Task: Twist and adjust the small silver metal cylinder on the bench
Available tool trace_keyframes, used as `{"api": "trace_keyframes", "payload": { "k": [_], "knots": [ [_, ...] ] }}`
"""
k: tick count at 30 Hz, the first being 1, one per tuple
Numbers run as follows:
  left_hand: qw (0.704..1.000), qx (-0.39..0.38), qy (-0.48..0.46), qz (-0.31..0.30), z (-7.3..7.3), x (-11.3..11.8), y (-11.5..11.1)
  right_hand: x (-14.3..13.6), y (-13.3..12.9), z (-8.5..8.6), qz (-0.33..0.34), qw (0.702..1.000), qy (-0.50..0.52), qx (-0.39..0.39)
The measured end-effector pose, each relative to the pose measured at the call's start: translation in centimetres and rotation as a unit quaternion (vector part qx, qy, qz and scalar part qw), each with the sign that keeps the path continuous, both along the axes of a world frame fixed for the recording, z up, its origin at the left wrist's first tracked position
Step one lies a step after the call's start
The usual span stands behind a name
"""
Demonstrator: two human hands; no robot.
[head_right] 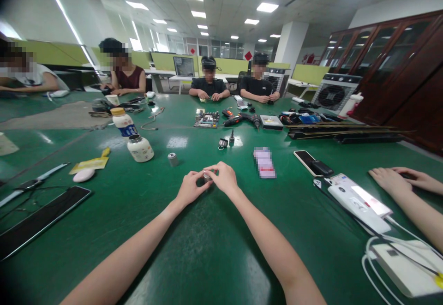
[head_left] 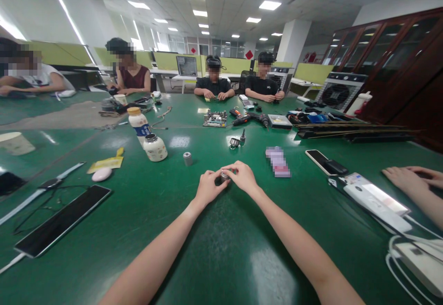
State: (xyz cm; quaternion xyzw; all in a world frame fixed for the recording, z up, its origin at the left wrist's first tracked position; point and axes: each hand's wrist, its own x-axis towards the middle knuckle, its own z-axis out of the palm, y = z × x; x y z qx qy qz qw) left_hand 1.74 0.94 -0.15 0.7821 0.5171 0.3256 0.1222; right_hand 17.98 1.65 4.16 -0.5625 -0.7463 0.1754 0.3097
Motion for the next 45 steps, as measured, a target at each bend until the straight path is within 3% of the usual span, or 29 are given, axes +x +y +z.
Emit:
{"api": "trace_keyframes", "payload": {
  "k": [13,21,29,37,45],
  "knots": [
    [1.0,-0.001,-0.009,-0.004,-0.1,0.0,0.0,0.2,-0.2,0.4,-0.002,0.999,-0.051,-0.013],
    [1.0,-0.01,-0.006,0.003,0.0,0.0,0.0,0.4,-0.3,1.1,-0.076,0.995,-0.051,0.027],
    [1.0,-0.002,-0.015,-0.005,-0.1,0.0,0.0,0.4,-0.5,1.0,0.02,0.998,-0.062,-0.001],
    [1.0,-0.002,-0.01,0.003,0.1,0.0,-0.1,0.9,-0.1,1.1,-0.047,0.998,-0.037,0.031],
    [1.0,-0.014,-0.014,-0.006,0.1,0.0,0.0,2.0,0.6,-0.5,-0.047,0.98,-0.167,-0.093]
  ]
}}
